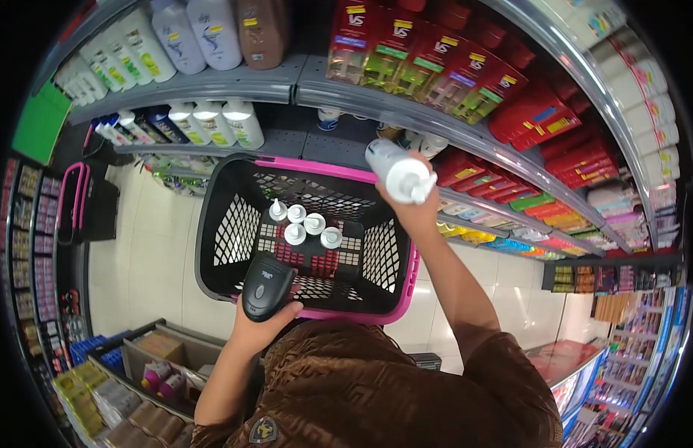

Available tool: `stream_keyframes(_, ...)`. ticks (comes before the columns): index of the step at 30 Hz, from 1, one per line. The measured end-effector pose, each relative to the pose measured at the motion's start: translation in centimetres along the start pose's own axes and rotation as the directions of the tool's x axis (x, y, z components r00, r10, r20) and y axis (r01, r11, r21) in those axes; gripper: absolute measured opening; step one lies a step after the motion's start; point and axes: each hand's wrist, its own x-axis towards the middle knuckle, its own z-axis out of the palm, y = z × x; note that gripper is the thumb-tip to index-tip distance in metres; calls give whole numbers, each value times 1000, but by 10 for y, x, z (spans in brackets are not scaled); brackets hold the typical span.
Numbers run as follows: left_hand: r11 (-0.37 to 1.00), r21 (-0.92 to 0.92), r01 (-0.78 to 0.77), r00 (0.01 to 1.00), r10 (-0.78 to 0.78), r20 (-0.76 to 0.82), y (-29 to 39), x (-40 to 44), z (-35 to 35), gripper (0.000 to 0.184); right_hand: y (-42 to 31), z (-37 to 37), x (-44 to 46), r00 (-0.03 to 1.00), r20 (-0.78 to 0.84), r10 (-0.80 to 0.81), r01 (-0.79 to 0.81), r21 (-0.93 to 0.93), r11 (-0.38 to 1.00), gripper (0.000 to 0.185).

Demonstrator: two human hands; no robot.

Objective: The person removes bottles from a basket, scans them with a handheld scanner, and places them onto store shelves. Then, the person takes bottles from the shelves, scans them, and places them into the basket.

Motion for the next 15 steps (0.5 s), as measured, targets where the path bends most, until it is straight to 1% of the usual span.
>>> stream_keyframes(1,995,-94,21,999,-26,-48,4,-6,2,53,20,7,14,1000,18,9,-8,-54,999,80)
stream_keyframes(2,995,-100,26,998,-32,-61,4,-11,1,53,25,15,26,999,27,33,-29,-152,988,77)
stream_keyframes(4,992,-114,46,989,-61,-134,2,-15,-4,48,32,29,47,992,80,93,-70,-262,962,72)
stream_keyframes(5,995,-88,49,988,-61,-139,-1,-17,-9,47,41,38,55,992,85,96,-70,-261,963,72)
stream_keyframes(8,995,-93,44,986,-58,-153,-9,-21,-20,47,74,67,76,981,145,126,-82,-280,956,73)
stream_keyframes(10,992,-110,67,983,-84,-162,-10,-22,-27,48,91,87,91,957,116,266,-203,-386,900,77)
stream_keyframes(11,990,-117,82,982,-101,-161,-10,-25,-30,49,99,97,97,949,87,304,-246,-402,882,82)
stream_keyframes(12,988,-127,92,979,-113,-168,-9,-27,-32,49,113,105,101,946,100,310,-245,-408,879,82)
stream_keyframes(14,985,-151,87,976,-114,-187,-9,-28,-38,50,143,118,113,973,17,231,-200,-444,874,84)
stream_keyframes(15,984,-148,98,972,-126,-199,-10,-30,-41,50,155,121,121,934,2,358,-320,-443,837,88)
